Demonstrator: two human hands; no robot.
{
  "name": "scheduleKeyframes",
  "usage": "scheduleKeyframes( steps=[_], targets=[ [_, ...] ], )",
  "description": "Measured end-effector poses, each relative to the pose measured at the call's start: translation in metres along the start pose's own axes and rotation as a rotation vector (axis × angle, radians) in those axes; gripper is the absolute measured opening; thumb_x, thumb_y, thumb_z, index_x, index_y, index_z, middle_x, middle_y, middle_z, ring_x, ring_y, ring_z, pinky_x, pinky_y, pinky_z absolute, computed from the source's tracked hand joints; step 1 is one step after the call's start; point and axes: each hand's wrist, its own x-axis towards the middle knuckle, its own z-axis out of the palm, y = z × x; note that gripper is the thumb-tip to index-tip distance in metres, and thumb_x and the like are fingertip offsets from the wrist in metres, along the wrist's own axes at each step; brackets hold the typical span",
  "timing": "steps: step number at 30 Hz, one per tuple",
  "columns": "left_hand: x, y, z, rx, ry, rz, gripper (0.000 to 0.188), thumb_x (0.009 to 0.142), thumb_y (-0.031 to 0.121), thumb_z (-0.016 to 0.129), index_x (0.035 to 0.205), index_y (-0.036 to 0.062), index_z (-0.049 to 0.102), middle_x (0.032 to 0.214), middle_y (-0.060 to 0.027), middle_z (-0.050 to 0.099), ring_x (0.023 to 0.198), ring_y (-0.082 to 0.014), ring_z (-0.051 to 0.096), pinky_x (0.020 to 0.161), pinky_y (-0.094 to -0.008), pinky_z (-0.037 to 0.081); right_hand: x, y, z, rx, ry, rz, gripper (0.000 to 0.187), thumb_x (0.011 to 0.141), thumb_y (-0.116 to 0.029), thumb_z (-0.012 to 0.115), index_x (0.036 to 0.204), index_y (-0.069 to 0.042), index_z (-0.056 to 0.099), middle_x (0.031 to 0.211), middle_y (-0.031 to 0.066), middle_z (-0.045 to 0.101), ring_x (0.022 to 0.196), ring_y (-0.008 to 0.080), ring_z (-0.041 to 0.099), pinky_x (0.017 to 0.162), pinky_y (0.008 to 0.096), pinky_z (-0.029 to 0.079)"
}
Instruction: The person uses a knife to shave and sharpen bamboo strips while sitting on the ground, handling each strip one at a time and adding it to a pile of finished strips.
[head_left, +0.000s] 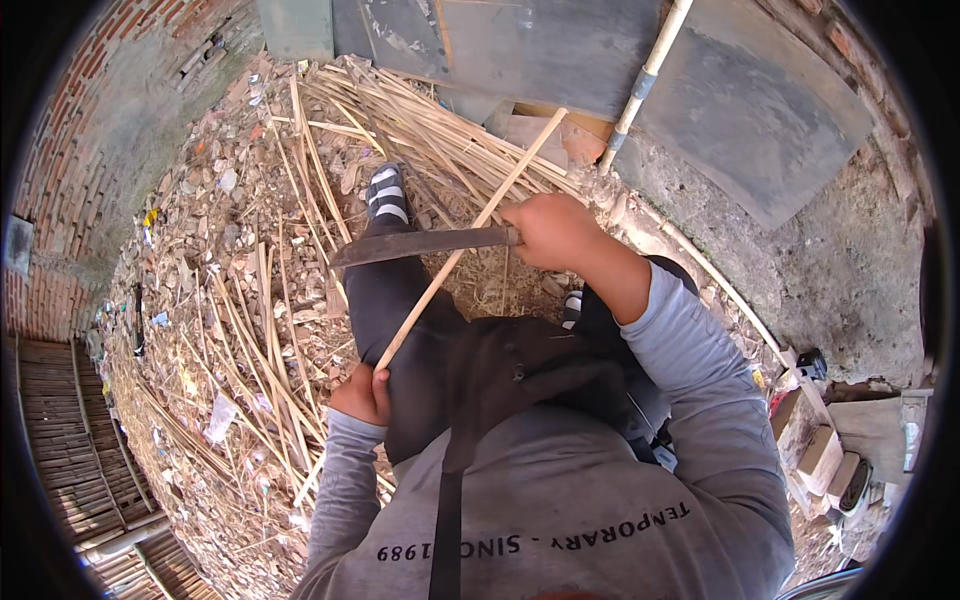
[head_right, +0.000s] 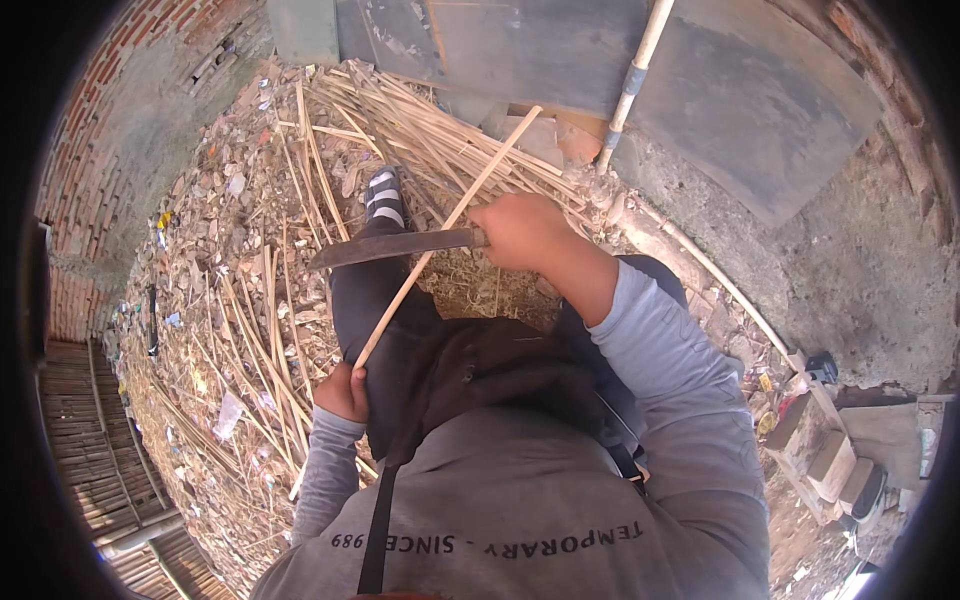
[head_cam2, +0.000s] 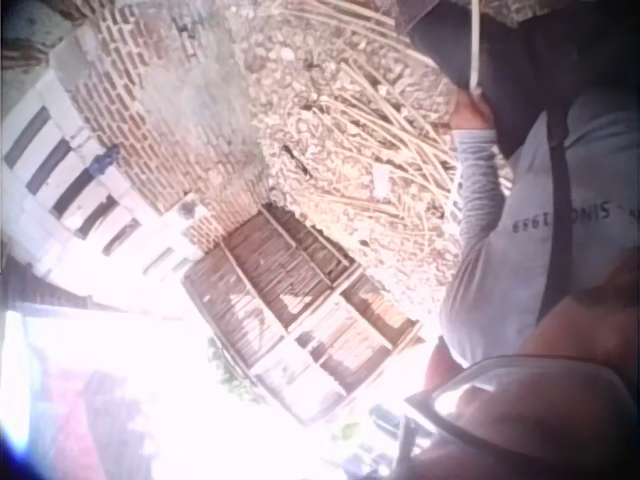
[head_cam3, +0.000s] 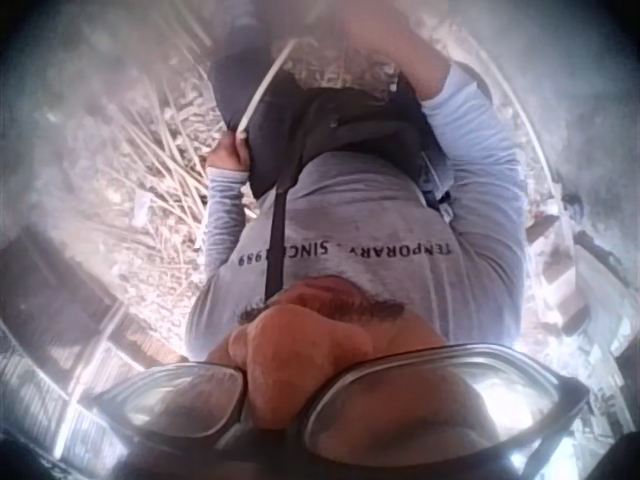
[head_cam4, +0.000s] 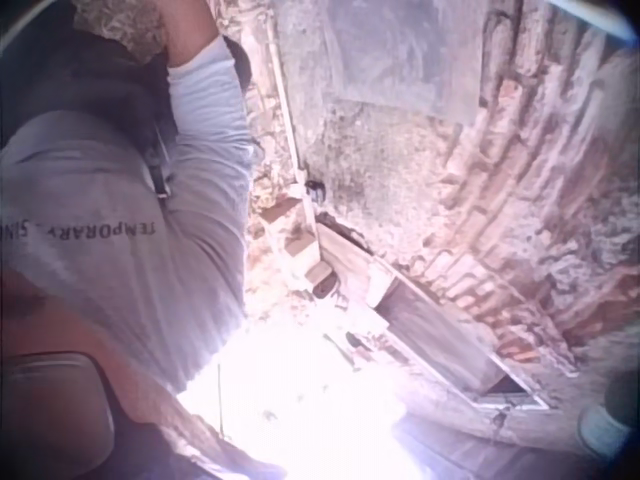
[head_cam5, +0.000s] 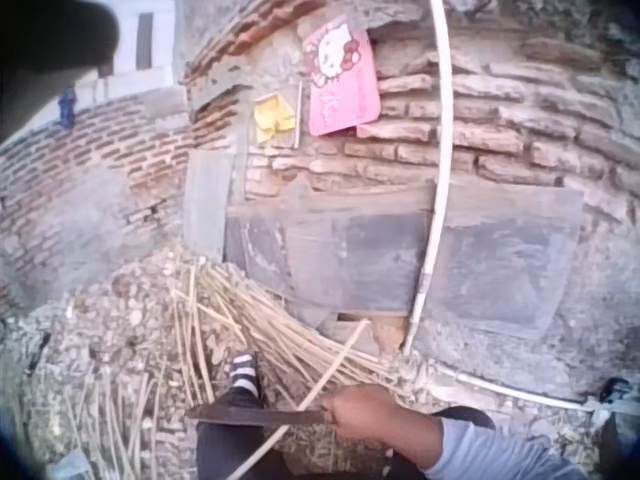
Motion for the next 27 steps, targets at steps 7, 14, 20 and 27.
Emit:
scheduleKeyframes(
  steps=[7,14,20,27],
  targets=[
    [0.002,0.004,0.0,0.007,0.016,0.014,0.031,0.096,0.031,0.051,0.079,0.0054,0.048,0.06,-0.0212,0.056,0.056,-0.0439,0.056,0.049,-0.0498,0.043,0.02,0.073,0.013,0.363,0.28,0.262,0.031,0.073,-0.021,0.068,0.098,-0.003,0.065,0.087,0.0211,0.066,0.085,0.0382,0.064,0.076,0.0448,0.05],
    [-0.001,-0.001,0.001,-0.018,0.018,0.02,0.031,0.096,0.031,0.051,0.078,0.0055,0.047,0.061,-0.0214,0.056,0.057,-0.0444,0.057,0.05,-0.0503,0.043,0.002,0.012,0.002,-0.021,-0.02,-0.108,0.031,0.071,-0.022,0.069,0.097,-0.004,0.064,0.081,0.0213,0.065,0.082,0.0398,0.063,0.072,0.0466,0.05],
    [0.001,0.003,0.005,0.039,0.024,-0.015,0.035,0.096,0.035,0.048,0.078,0.0057,0.047,0.06,-0.0224,0.056,0.056,-0.0454,0.056,0.049,-0.0516,0.043,0.024,0.084,0.012,0.385,0.274,0.223,0.041,0.074,-0.028,0.071,0.104,-0.001,0.063,0.089,0.0228,0.066,0.085,0.0348,0.065,0.076,0.0405,0.05],
    [-0.001,0.002,0.001,0.027,0.0,-0.029,0.033,0.097,0.032,0.047,0.077,0.0048,0.05,0.062,-0.0243,0.055,0.06,-0.0474,0.056,0.053,-0.0535,0.041,0.0,0.025,0.004,0.136,-0.079,-0.127,0.034,0.075,-0.025,0.071,0.102,-0.006,0.064,0.088,0.0182,0.066,0.088,0.0358,0.064,0.076,0.0449,0.05]
  ],
)
